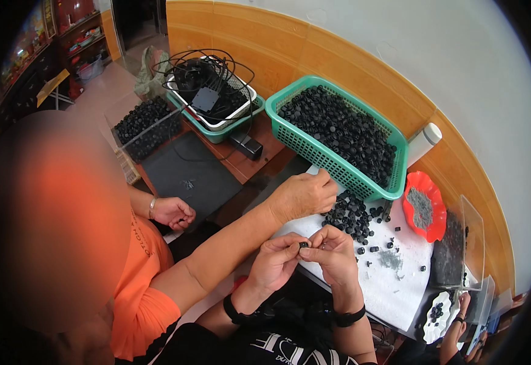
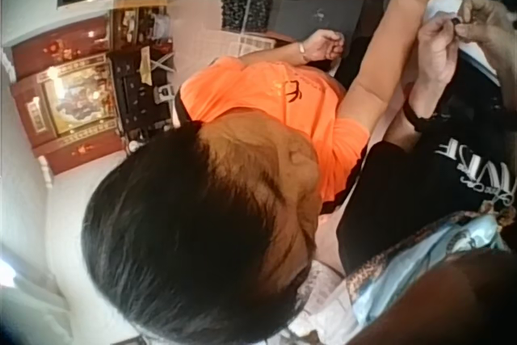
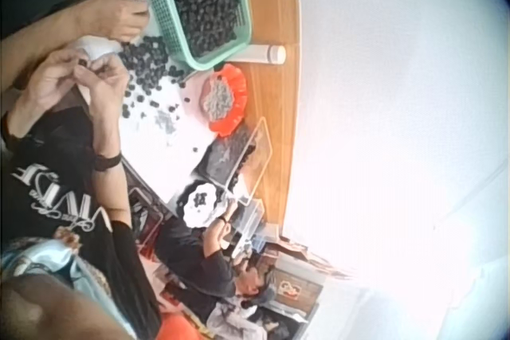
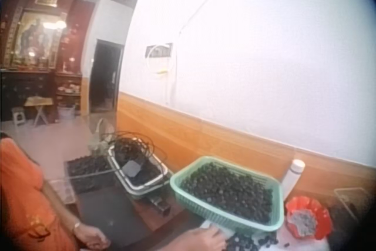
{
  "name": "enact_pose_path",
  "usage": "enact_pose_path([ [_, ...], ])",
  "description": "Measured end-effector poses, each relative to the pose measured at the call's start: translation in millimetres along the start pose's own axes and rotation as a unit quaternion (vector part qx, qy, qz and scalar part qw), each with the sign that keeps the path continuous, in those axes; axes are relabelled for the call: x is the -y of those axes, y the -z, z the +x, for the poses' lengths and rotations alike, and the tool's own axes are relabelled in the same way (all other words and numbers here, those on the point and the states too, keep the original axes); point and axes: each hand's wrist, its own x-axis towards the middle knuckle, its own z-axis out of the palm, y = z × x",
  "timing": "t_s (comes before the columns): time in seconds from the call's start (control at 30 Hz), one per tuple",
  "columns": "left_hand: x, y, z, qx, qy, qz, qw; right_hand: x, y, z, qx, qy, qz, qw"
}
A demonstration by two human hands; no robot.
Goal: Manually sorting and inspecting small black plastic parts at a table.
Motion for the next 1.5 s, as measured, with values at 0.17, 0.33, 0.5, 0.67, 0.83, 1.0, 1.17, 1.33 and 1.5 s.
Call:
enact_pose_path([
  [0.17,0.3,1.7,-3.0,0.007,-0.002,0.001,1.000,-0.8,-0.7,-1.1,0.004,-0.006,0.004,1.000],
  [0.33,-2.2,0.9,-5.2,-0.025,0.020,0.002,0.999,0.4,-8.7,-5.8,-0.015,0.042,-0.071,0.996],
  [0.5,-3.9,6.1,-6.8,-0.064,0.056,-0.017,0.996,-9.4,-8.1,-8.1,-0.030,0.335,-0.489,0.805],
  [0.67,-3.1,6.3,-5.6,-0.034,0.064,-0.050,0.996,-17.2,-3.8,-4.2,-0.026,0.473,-0.547,0.690],
  [0.83,-3.4,3.5,-7.3,-0.032,0.064,-0.045,0.996,-15.4,-5.2,-8.3,-0.030,0.460,-0.547,0.699],
  [1.0,-1.9,5.4,-6.0,-0.030,0.057,-0.032,0.997,-14.7,-4.5,-6.0,-0.013,0.429,-0.504,0.749],
  [1.17,-3.6,-0.3,-1.3,0.000,0.005,0.073,0.997,-11.0,1.3,-9.7,-0.010,0.099,-0.103,0.990],
  [1.33,-4.4,-5.6,-1.5,0.031,-0.019,0.100,0.994,-4.4,8.8,-7.6,0.022,-0.061,0.064,0.996],
  [1.5,-9.2,-3.2,-4.3,0.008,-0.017,0.127,0.992,-0.4,-10.5,-14.3,-0.008,0.126,-0.203,0.971],
])
